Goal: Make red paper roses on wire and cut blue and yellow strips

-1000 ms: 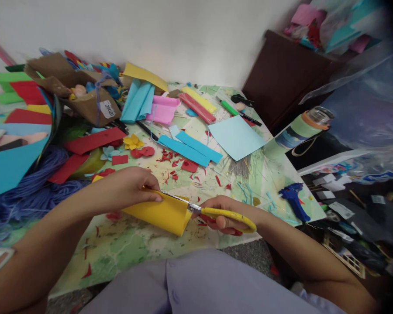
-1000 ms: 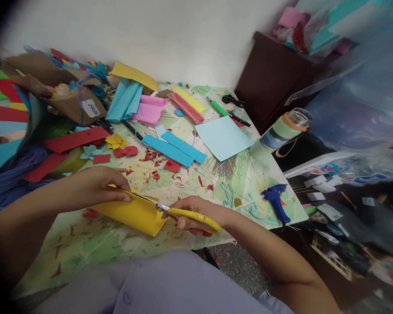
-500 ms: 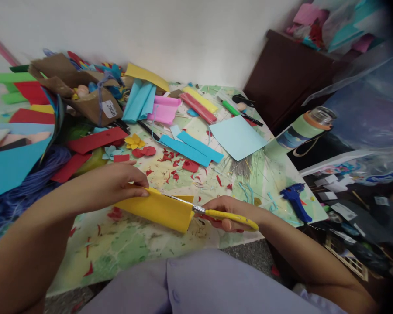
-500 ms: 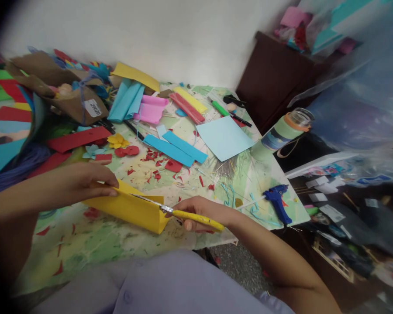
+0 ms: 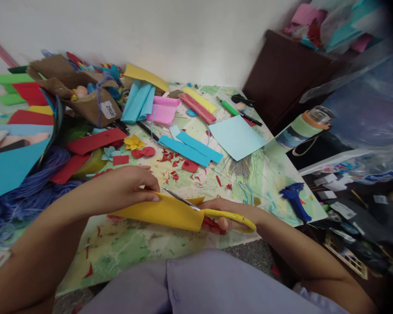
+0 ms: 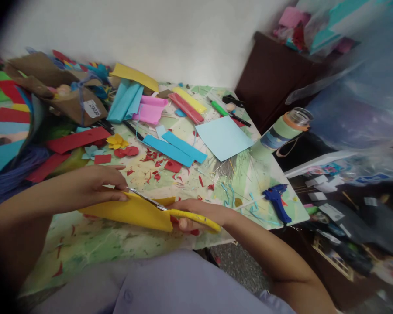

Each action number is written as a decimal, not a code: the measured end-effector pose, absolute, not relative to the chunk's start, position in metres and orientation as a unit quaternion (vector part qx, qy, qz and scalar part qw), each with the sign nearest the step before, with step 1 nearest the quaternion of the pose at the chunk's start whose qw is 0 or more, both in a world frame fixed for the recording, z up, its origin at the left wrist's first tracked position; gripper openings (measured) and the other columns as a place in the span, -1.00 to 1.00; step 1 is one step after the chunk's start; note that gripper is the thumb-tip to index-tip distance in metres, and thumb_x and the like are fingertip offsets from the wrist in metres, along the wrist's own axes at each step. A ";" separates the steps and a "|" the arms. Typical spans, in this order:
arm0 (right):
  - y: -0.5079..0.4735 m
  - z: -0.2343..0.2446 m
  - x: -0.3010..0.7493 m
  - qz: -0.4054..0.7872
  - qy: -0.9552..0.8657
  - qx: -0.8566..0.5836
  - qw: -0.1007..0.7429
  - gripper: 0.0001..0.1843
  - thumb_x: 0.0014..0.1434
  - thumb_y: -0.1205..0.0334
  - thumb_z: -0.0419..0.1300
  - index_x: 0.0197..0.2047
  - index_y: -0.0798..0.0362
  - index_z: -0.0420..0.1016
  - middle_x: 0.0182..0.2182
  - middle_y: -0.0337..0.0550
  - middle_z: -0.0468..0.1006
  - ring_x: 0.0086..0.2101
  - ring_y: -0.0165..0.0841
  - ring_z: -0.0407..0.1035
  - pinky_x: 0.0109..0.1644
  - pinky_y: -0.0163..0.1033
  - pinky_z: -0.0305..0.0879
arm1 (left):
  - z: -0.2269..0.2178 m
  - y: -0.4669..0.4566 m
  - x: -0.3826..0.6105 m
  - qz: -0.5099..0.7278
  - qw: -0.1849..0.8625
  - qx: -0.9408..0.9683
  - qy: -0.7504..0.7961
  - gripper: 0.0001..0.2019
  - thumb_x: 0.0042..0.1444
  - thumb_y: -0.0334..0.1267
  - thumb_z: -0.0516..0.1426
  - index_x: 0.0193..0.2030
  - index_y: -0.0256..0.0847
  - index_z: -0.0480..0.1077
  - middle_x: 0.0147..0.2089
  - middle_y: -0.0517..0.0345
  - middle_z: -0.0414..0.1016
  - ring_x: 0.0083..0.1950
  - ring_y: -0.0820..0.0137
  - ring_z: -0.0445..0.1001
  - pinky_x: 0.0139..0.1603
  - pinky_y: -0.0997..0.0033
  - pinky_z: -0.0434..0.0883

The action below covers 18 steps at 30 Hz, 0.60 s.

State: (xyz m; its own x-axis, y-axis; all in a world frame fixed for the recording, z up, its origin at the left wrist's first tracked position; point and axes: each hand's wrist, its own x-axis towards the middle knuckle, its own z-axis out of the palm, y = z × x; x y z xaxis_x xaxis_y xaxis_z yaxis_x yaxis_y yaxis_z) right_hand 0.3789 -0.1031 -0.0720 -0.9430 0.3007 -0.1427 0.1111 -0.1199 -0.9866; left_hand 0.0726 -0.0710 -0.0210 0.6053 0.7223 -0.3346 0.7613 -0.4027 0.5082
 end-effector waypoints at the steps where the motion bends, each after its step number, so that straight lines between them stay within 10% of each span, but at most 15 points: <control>1: -0.103 -0.072 0.379 0.738 -0.654 -0.153 0.068 -0.27 0.11 -0.51 0.01 -0.23 0.09 0.29 -0.41 -0.28 0.28 -0.50 -0.51 0.17 -0.45 -0.36 0.18 | -0.021 -0.071 0.074 -0.032 0.315 0.836 0.448 -0.67 0.16 0.05 0.07 -0.29 -0.09 0.55 -0.27 0.16 0.56 -0.22 0.34 0.50 -0.16 0.36 0.35; 18: -0.115 -0.082 0.381 0.821 -0.513 -0.240 0.077 -0.35 -0.08 -0.36 0.34 -0.32 0.06 0.26 -0.63 -0.51 0.18 -0.75 -0.63 0.02 -0.77 -0.47 -0.01 | -0.019 -0.070 0.075 -0.044 0.330 0.826 0.454 -0.67 0.15 0.05 0.09 -0.30 -0.10 0.56 -0.26 0.13 0.57 -0.24 0.34 0.49 -0.22 0.42 0.33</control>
